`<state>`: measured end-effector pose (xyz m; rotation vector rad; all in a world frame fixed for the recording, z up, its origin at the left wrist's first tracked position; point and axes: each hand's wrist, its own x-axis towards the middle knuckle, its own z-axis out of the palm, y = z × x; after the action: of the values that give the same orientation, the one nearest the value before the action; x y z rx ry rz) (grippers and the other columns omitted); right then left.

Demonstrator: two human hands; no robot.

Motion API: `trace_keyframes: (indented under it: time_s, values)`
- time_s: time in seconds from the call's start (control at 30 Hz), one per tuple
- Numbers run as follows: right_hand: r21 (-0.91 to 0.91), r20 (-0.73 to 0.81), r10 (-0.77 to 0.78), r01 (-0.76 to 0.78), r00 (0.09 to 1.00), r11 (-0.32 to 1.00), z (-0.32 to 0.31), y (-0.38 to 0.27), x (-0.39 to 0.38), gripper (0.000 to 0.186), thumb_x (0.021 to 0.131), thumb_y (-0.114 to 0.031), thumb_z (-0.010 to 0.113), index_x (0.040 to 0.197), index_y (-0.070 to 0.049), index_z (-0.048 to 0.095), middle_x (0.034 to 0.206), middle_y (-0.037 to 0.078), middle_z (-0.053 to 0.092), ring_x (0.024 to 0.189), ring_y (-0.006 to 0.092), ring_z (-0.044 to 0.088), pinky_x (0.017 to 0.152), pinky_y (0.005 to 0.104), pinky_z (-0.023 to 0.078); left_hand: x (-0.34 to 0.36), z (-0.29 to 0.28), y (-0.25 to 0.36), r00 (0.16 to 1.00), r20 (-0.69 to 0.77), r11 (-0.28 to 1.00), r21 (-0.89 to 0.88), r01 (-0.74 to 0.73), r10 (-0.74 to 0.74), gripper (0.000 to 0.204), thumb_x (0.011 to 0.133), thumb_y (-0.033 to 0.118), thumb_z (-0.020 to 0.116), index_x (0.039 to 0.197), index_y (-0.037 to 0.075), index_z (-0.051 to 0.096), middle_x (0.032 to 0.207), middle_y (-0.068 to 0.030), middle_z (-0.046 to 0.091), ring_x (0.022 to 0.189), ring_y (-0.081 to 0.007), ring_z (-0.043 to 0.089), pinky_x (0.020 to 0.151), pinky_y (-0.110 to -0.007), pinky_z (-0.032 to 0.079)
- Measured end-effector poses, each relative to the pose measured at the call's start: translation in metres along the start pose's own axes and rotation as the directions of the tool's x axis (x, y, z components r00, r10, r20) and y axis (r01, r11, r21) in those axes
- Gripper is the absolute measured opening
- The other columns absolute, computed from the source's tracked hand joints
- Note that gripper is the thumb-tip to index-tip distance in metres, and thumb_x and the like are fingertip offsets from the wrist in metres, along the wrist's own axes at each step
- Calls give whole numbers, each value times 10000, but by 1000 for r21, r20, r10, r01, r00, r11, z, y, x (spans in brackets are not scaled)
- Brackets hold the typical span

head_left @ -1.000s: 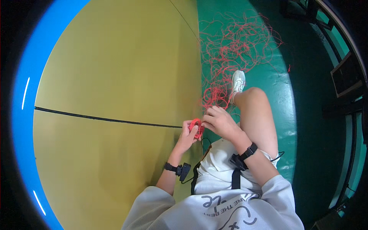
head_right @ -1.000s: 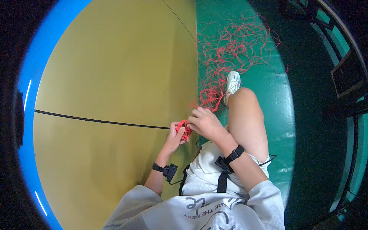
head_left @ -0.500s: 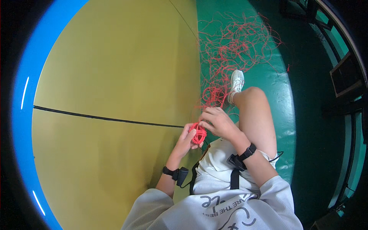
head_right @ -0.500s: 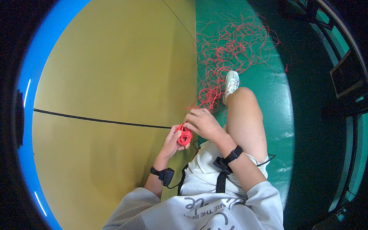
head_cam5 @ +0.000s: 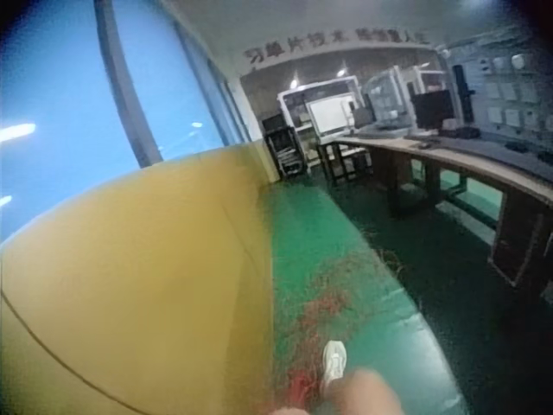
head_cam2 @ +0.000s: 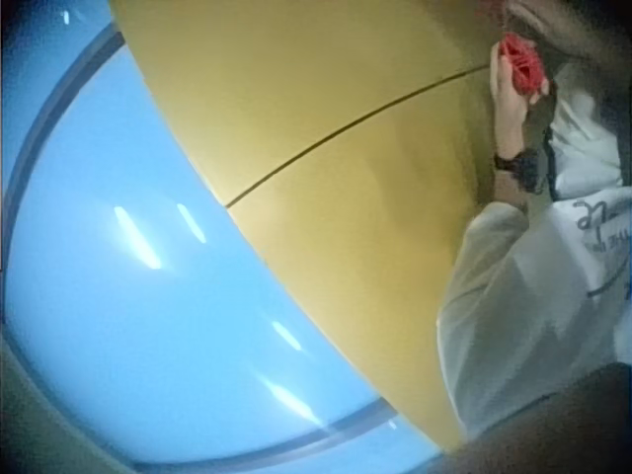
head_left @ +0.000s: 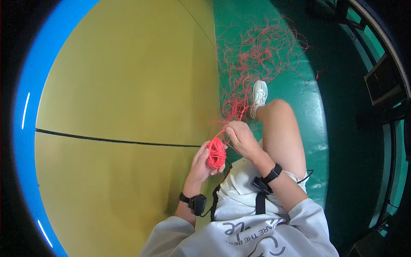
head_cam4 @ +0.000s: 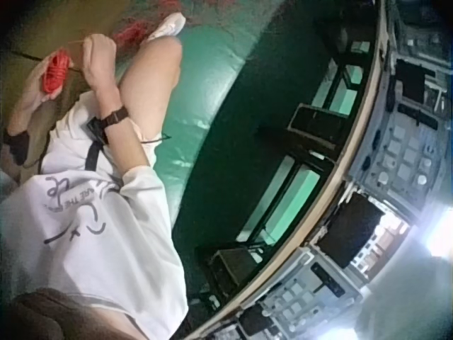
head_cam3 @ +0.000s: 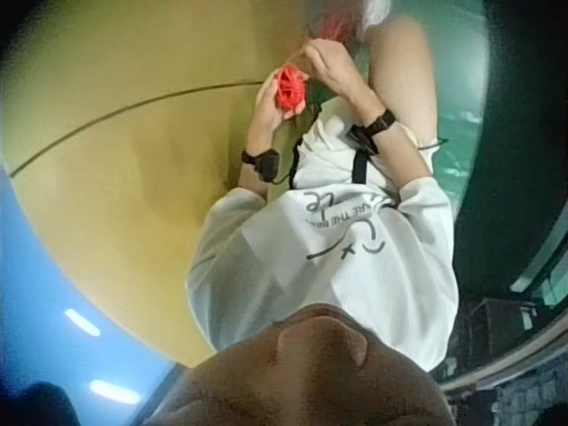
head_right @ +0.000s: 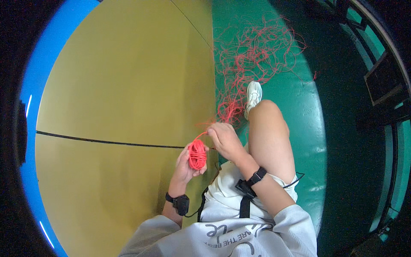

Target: The person winds a length of red wire into a coil by hand while seated.

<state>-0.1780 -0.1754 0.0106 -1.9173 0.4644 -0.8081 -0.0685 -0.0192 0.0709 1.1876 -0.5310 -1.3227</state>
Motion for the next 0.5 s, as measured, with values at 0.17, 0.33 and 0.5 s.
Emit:
trace_keyframes:
  time_s: [0.17,0.33,0.5]
  values:
    - [51,-154,-16,24,988,998,1,-8,-5,365,899,-32,473,1259,-22,532,1211,197,584,1151,357,544,1005,418,415,6,8,35,982,16,983,-12,-186,186,577,974,449,490,1287,-23,379,1195,-207,562,533,-234,606,343,-229,377]
    - [127,-443,135,-87,886,988,-13,-11,-4,398,843,63,440,1221,3,552,1206,208,582,1139,342,559,995,405,433,9,20,47,980,42,980,31,-198,197,576,971,446,481,1277,-27,365,1179,-211,547,477,-241,587,308,-227,381]
    - [563,-308,533,-300,788,770,-3,25,-3,287,908,-12,493,1186,19,555,1096,175,647,1012,275,634,911,371,489,1,21,50,980,47,982,0,-191,191,588,966,445,503,1285,-29,362,1185,-224,538,493,-254,591,325,-243,386]
